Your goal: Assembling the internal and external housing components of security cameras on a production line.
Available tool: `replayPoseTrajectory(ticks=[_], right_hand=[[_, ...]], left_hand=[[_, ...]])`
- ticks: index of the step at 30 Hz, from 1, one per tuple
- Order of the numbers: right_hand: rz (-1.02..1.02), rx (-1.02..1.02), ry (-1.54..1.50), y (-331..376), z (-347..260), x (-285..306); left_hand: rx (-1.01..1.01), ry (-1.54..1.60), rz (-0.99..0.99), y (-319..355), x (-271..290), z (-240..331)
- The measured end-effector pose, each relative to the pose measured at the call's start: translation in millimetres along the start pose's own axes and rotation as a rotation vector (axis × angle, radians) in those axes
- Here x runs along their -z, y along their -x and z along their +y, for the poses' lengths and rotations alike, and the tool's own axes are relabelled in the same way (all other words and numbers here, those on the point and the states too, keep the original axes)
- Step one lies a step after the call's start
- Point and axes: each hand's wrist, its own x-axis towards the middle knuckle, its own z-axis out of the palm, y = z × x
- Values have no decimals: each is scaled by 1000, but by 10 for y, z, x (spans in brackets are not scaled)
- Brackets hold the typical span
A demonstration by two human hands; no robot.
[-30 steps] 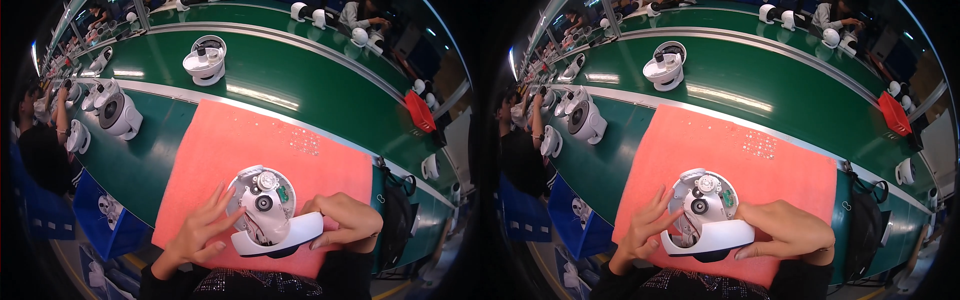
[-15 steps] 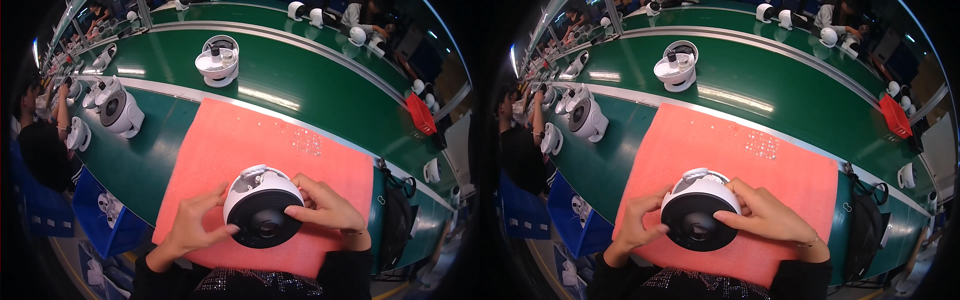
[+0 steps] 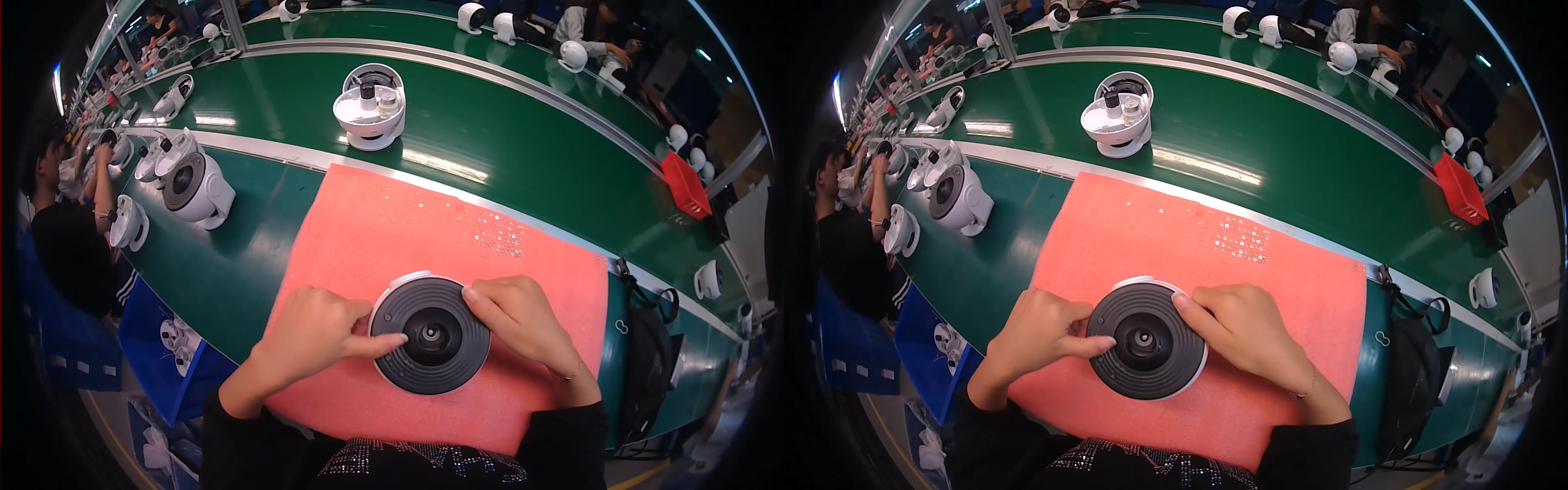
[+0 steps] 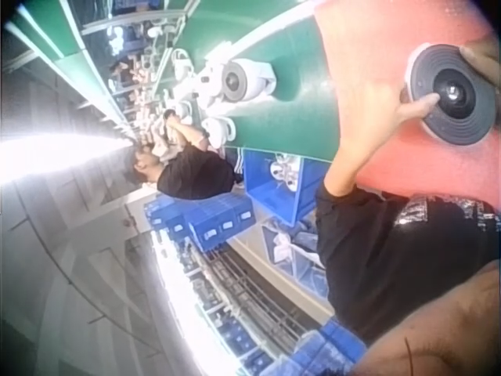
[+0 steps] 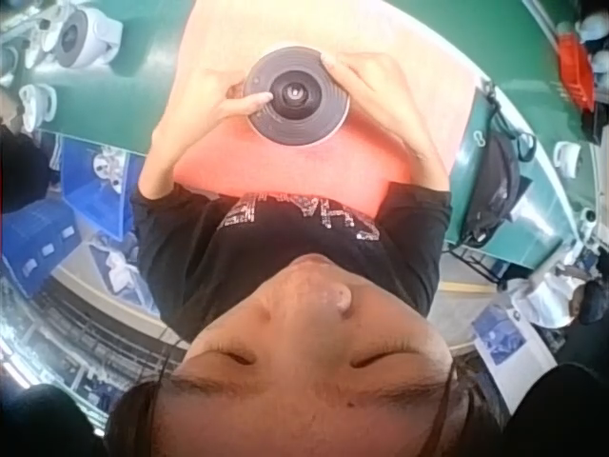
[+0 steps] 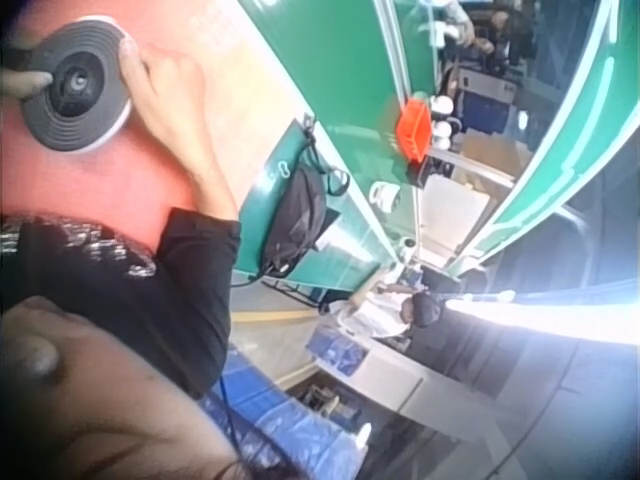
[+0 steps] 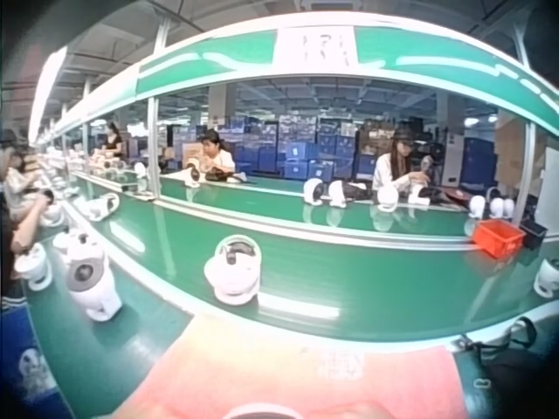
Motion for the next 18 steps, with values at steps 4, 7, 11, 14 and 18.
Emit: replayPoseTrajectory(ticks=[4, 7, 11, 14, 18], right_hand=[[56, 37, 89, -27, 25, -18], [86, 88, 193, -50, 68, -16], [64, 55, 185, -93, 50, -11], [51, 94, 249, -69, 55, 3], [171, 159, 383, -10, -187, 46]], left_hand=[[40, 22, -42, -62, -13, -56], [45, -21, -40, -70, -19, -48], [96, 46, -63, -67, 5, -65], [80, -23, -111, -79, 38, -21], [72, -26, -69, -51, 17, -28]])
